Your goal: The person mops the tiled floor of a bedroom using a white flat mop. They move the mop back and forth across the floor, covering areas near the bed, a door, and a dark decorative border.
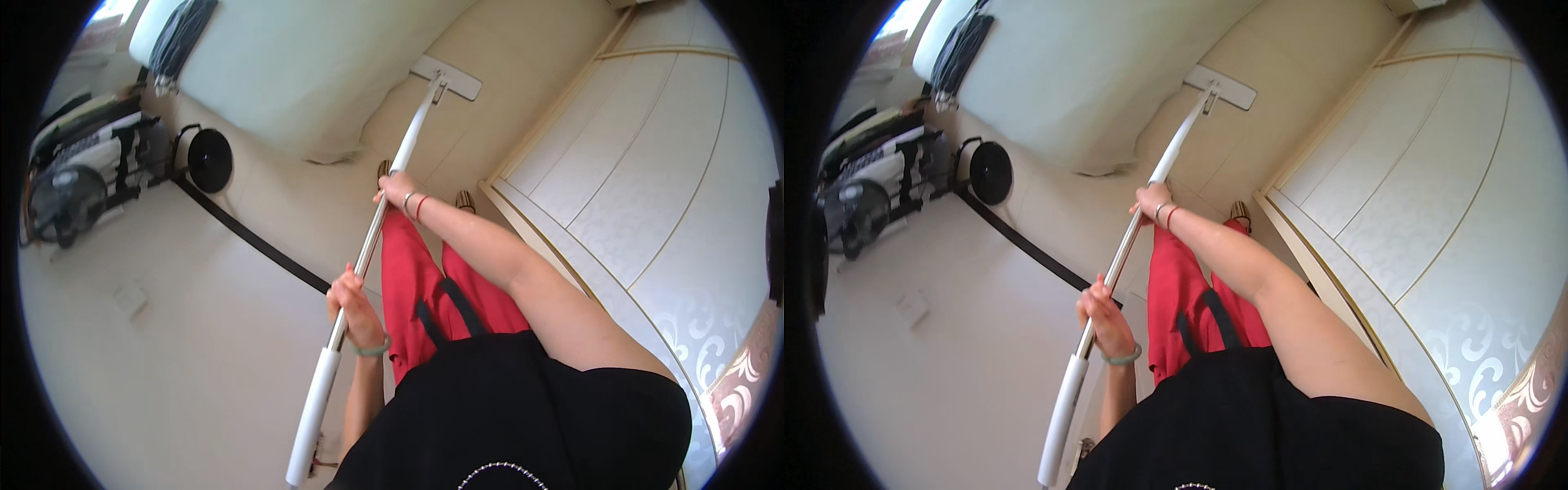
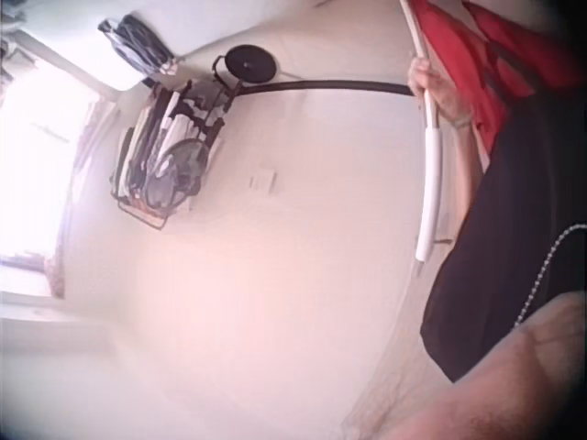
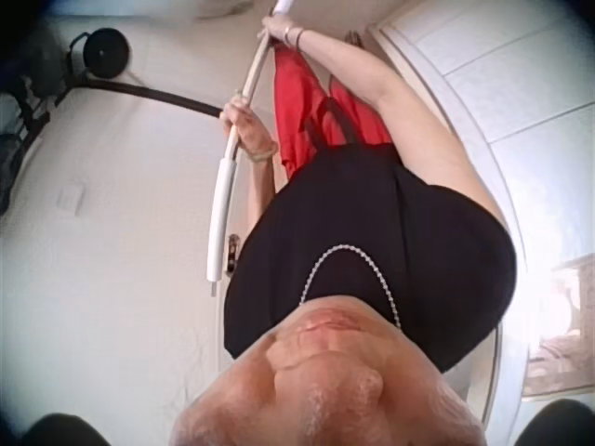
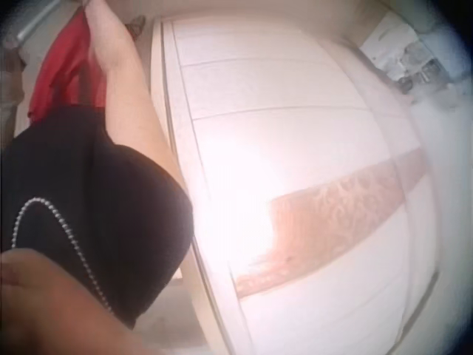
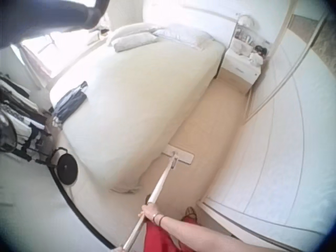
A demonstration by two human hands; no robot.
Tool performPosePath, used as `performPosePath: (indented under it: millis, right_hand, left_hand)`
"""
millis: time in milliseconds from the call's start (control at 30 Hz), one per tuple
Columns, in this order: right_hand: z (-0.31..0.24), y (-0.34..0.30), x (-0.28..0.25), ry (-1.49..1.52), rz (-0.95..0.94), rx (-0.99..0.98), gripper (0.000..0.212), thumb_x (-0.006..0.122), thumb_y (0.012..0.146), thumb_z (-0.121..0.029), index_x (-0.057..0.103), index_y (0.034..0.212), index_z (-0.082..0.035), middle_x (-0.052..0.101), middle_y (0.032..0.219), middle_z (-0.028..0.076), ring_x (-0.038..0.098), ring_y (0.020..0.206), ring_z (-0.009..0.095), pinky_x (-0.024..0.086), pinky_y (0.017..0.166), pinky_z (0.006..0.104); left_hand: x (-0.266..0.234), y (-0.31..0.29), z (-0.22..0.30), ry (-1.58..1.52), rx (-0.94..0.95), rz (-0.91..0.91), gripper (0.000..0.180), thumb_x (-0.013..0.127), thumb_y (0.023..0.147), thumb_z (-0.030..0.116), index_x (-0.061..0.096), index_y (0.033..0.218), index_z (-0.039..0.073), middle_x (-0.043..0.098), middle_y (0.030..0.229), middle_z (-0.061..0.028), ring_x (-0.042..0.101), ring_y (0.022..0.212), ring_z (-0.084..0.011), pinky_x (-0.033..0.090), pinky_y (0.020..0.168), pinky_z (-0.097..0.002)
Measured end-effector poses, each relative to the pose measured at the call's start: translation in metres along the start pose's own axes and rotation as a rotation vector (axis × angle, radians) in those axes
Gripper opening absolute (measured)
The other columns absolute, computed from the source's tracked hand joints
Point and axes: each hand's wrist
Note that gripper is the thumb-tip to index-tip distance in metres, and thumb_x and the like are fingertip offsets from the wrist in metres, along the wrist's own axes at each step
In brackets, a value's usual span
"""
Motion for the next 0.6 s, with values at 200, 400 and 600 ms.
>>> performPosePath:
  millis: [200, 400, 600]
  right_hand:
    - [0.129, -0.085, 0.028, -0.213, -0.082, 0.138, 0.012, 0.042, 0.078, -0.006, 0.045, 0.086, 0.003, 0.055, 0.057, 0.011, 0.06, 0.046, 0.022, 0.046, 0.034, 0.0386]
    - [0.243, -0.191, 0.023, -0.389, -0.159, 0.296, 0.012, 0.043, 0.079, -0.007, 0.045, 0.08, 0.005, 0.056, 0.058, 0.011, 0.059, 0.044, 0.022, 0.046, 0.033, 0.0361]
    - [0.279, -0.214, 0.025, -0.411, -0.181, 0.353, 0.012, 0.043, 0.079, -0.007, 0.046, 0.078, 0.004, 0.057, 0.059, 0.012, 0.06, 0.045, 0.023, 0.046, 0.034, 0.0366]
  left_hand:
    - [-0.064, -0.146, 0.006, -0.023, -0.01, 0.357, 0.028, 0.039, 0.092, 0.014, 0.03, 0.065, 0.01, 0.035, 0.062, 0.0001, 0.044, 0.074, -0.0121, 0.027, 0.102, -0.0429]
    - [-0.1, -0.272, 0.05, 0.044, -0.056, 0.612, 0.026, 0.041, 0.091, 0.016, 0.033, 0.066, 0.01, 0.036, 0.061, -0.0013, 0.043, 0.071, -0.0135, 0.029, 0.099, -0.0448]
    - [-0.13, -0.299, 0.047, 0.034, 0.003, 0.629, 0.029, 0.04, 0.09, 0.013, 0.031, 0.062, 0.01, 0.033, 0.056, -0.0006, 0.039, 0.062, -0.0135, 0.034, 0.095, -0.0431]
Point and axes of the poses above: each hand's wrist, its own y-axis towards the middle knuckle, its own x-axis out of the palm, z = x × y
